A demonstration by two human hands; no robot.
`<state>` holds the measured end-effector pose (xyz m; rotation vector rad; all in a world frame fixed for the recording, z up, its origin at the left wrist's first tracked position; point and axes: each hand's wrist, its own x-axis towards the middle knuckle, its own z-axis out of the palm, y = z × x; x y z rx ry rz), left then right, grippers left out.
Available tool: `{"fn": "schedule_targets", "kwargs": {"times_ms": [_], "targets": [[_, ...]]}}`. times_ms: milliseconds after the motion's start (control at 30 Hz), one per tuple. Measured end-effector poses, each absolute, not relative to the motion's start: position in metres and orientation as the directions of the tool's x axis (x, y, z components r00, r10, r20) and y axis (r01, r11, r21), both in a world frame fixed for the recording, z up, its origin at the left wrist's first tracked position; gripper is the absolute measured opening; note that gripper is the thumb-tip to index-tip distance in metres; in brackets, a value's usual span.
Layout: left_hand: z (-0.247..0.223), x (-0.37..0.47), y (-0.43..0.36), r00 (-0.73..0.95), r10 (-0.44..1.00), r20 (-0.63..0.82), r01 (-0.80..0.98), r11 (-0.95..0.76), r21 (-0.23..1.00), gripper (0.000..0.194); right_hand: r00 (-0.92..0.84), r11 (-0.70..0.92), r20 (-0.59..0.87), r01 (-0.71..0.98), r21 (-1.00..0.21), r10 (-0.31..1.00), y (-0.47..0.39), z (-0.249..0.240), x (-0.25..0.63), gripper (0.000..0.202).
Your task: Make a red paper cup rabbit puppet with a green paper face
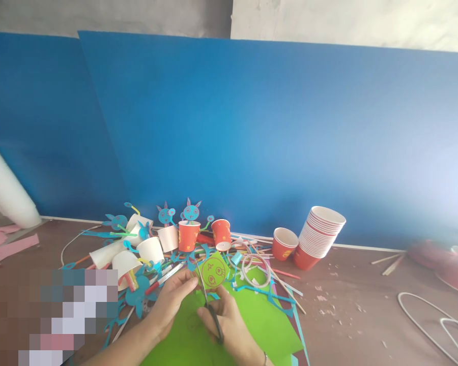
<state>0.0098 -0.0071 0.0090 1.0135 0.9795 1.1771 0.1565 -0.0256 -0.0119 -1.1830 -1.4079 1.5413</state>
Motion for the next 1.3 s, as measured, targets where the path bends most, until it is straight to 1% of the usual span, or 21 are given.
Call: {"fn": "schedule_targets", "kwargs": {"times_ms": [200, 533, 700, 833, 1033, 1133, 1300], "targets": [[0.0064, 0.0071, -0.0043, 0.126, 0.99, -0.063, -0.216, 0.09, 0.972, 0.025, -0.319, -0.138, -0.157, 0.082, -0.987, 0.935, -0.0237, -0.0098, 0.1568, 0.057], [0.0048, 0.0052, -0.0013, 0.171, 0.983, -0.062, -0.211, 0.098, 0.973, 0.026, -0.314, -0.172, -0.19, 0.084, -0.981, 0.93, -0.0244, -0.0066, 0.157, 0.065], [0.0038, 0.005, -0.0007, 0.216, 0.974, -0.069, -0.203, 0.114, 0.973, 0.027, -0.297, -0.169, -0.185, 0.08, -0.982, 0.937, -0.0252, -0.0041, 0.1573, 0.06], [0.0055, 0.0039, -0.0003, 0.21, 0.975, -0.076, -0.18, 0.115, 0.977, 0.025, -0.312, -0.168, -0.195, 0.111, -0.98, 0.93, -0.0242, -0.0053, 0.1585, 0.06], [0.0079, 0.0024, 0.0005, 0.214, 0.973, -0.083, -0.156, 0.118, 0.981, 0.023, -0.301, -0.172, -0.197, 0.108, -0.979, 0.933, -0.022, -0.0082, 0.1607, 0.054], [0.0088, 0.0023, 0.0003, 0.205, 0.976, -0.069, -0.119, 0.095, 0.988, 0.023, -0.293, -0.195, -0.22, 0.113, -0.974, 0.931, -0.022, -0.008, 0.1605, 0.055], [0.0071, 0.0008, 0.002, 0.162, 0.987, 0.005, -0.012, -0.003, 1.0, 0.031, -0.3, -0.192, -0.215, 0.103, -0.976, 0.929, -0.0235, -0.0068, 0.1607, 0.054]]}}
